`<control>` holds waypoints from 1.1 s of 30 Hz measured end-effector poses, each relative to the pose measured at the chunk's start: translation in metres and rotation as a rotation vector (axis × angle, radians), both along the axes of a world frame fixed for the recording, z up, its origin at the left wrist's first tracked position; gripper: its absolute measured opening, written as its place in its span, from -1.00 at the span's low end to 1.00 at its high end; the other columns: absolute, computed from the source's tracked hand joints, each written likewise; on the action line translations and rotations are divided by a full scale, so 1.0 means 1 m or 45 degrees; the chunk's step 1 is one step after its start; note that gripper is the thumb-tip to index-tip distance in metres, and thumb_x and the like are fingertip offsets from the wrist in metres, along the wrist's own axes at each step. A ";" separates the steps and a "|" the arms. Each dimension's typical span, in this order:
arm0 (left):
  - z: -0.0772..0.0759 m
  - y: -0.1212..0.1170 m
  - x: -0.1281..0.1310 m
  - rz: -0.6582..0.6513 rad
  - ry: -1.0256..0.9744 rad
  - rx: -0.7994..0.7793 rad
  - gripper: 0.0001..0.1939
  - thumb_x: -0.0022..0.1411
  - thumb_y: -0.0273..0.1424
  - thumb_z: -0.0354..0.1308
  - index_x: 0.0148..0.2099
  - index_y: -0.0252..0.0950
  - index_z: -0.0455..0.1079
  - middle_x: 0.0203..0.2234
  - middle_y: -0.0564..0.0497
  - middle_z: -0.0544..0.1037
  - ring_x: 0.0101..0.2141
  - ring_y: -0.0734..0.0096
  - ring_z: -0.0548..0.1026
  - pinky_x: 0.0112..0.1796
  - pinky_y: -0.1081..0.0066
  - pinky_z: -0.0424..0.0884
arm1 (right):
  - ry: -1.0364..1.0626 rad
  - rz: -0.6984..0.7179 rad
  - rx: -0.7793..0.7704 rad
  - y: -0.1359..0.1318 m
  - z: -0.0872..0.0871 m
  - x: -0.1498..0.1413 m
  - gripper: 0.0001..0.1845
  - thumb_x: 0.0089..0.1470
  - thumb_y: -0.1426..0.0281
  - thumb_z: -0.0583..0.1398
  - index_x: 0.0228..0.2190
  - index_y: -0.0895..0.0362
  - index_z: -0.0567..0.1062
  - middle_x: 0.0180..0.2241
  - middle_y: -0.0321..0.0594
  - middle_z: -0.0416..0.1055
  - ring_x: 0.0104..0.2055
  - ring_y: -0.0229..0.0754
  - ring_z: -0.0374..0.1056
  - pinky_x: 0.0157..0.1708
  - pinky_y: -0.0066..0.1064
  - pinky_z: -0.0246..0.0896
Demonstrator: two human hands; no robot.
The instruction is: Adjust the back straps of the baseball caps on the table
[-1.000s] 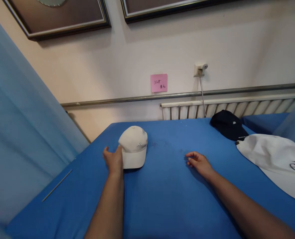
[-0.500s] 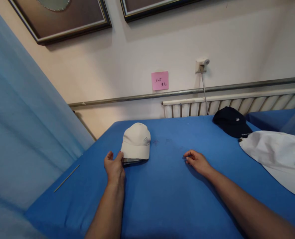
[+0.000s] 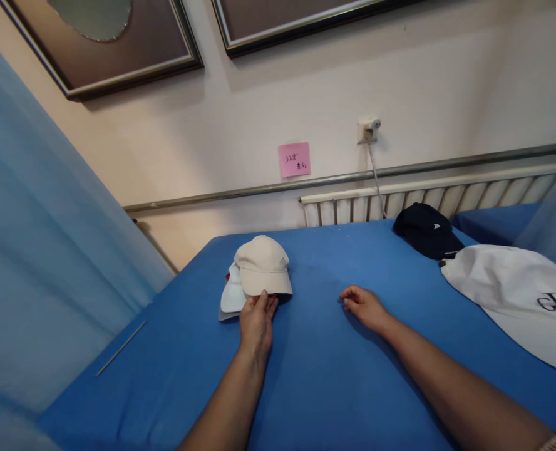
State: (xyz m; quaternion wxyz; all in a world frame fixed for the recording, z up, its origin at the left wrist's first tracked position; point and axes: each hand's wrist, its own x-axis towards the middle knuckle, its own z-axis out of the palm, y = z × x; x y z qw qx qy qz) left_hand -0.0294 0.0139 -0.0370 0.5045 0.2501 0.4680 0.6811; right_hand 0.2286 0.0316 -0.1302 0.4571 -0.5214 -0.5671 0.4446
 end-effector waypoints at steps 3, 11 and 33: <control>-0.003 0.004 0.001 0.041 0.101 0.048 -0.83 0.09 -0.43 0.24 -0.23 -0.33 0.41 -0.32 -0.02 0.56 -0.32 0.44 0.53 -0.14 0.34 0.42 | 0.028 -0.007 0.000 0.000 0.001 -0.004 -0.84 -0.06 0.50 0.15 -0.38 0.10 0.50 -0.53 -0.30 0.45 -0.47 -0.26 0.37 -0.41 -0.45 0.21; 0.010 0.016 0.006 0.053 0.327 0.196 -0.70 0.07 -0.21 0.21 -0.23 -0.32 0.40 -0.41 0.06 0.54 -0.42 0.45 0.46 -0.36 0.45 0.37 | 0.320 -0.629 0.044 0.016 0.006 0.019 -0.74 -0.10 0.27 0.20 -0.32 0.10 0.48 -0.44 -0.24 0.49 -0.38 -0.16 0.42 -0.38 -0.38 0.26; -0.031 0.133 0.045 -0.675 -0.044 -0.310 -0.75 0.33 -0.41 0.01 -0.12 -0.48 0.43 -0.37 -0.19 0.62 -0.31 0.24 0.60 -0.24 0.31 0.54 | 0.647 -0.162 -0.459 0.003 0.051 0.008 -0.87 -0.05 0.38 0.21 -0.42 0.19 0.49 -0.58 -0.25 0.39 -0.67 -0.35 0.18 -0.67 -0.51 0.06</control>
